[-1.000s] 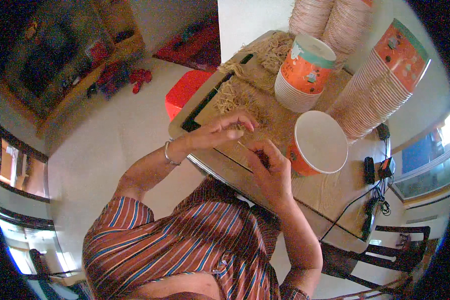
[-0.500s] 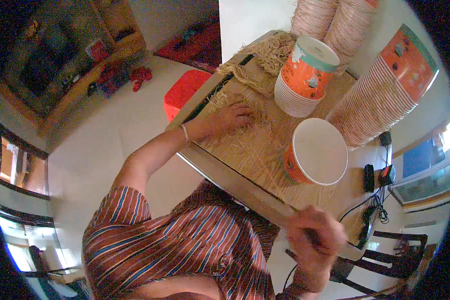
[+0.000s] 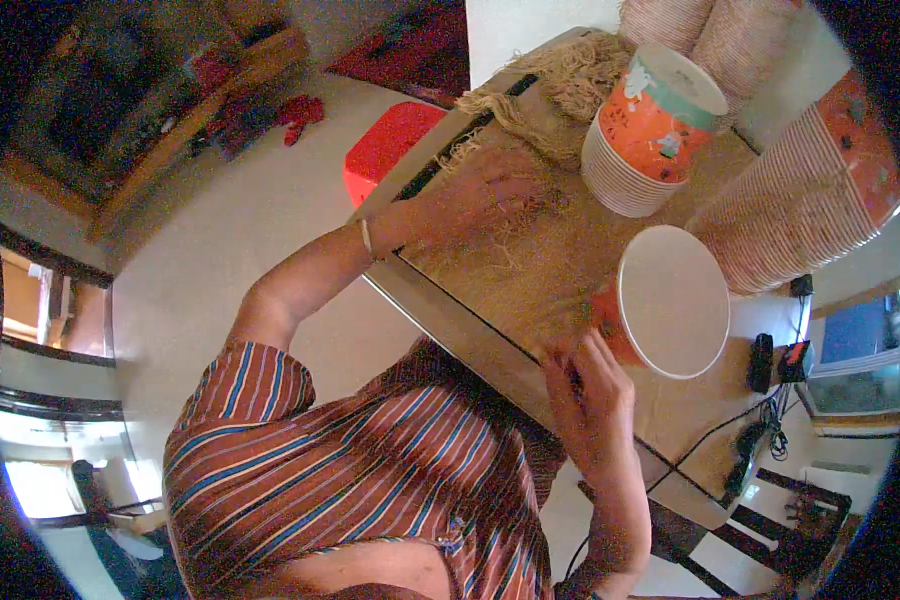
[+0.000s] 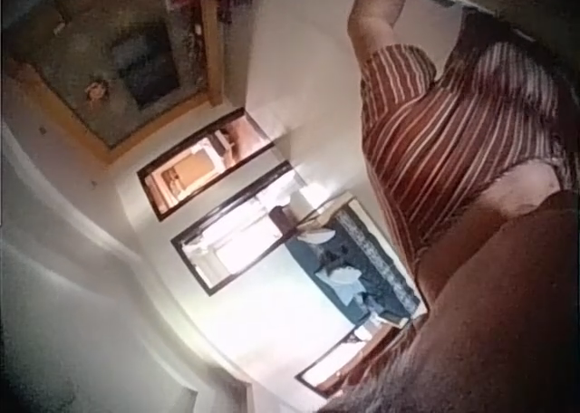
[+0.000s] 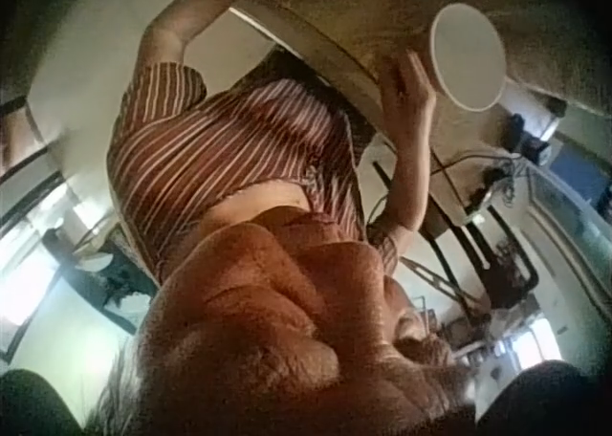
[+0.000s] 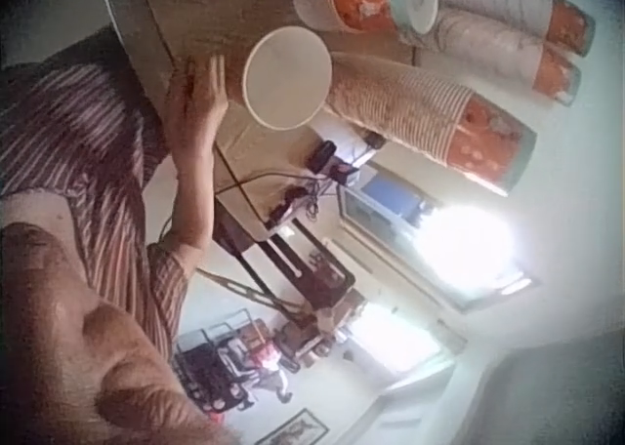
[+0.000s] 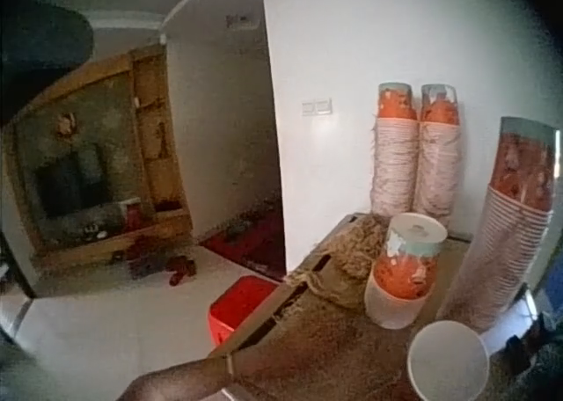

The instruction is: Threading a string through holes in paper cups and stacking them together.

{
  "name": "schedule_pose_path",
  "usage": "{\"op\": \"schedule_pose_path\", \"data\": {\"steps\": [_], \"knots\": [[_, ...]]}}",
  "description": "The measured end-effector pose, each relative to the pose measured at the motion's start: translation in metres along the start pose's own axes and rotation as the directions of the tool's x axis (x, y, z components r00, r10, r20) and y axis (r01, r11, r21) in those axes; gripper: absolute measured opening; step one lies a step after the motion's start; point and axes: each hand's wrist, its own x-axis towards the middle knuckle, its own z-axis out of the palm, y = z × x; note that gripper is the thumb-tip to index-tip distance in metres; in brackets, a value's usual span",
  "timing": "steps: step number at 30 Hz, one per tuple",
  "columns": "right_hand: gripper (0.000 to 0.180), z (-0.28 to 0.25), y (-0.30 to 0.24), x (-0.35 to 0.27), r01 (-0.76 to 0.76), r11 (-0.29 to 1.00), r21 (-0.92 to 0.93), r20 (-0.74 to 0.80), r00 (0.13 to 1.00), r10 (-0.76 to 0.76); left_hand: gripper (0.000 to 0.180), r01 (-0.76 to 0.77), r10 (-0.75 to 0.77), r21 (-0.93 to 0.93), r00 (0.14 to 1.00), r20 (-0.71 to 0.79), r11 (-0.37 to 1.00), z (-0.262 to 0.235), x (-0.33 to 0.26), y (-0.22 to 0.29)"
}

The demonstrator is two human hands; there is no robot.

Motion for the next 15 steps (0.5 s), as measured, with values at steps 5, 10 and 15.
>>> {"op": "schedule_pose_path", "data": {"steps": [5, 10, 15], "knots": [[0.009, 0.038, 0.036, 0.070, 0.051, 0.998, 0.022, -0.211, 0.976, -0.045, 0.045, 0.022, -0.013, -0.179, 0.999, 0.052, 0.984, -0.029, -0.017, 0.038], [0.014, 0.073, 0.061, 0.123, 0.020, 0.998, 0.063, -0.178, 0.984, -0.008, 0.047, -0.011, 0.168, -0.387, 0.912, 0.375, 0.922, -0.023, -0.052, 0.023], [0.022, 0.099, 0.078, 0.159, 0.031, 0.982, -0.184, -0.217, 0.974, -0.071, 0.045, 0.302, -0.301, -0.343, 0.952, 0.057, 0.889, -0.034, -0.027, -0.018]]}}
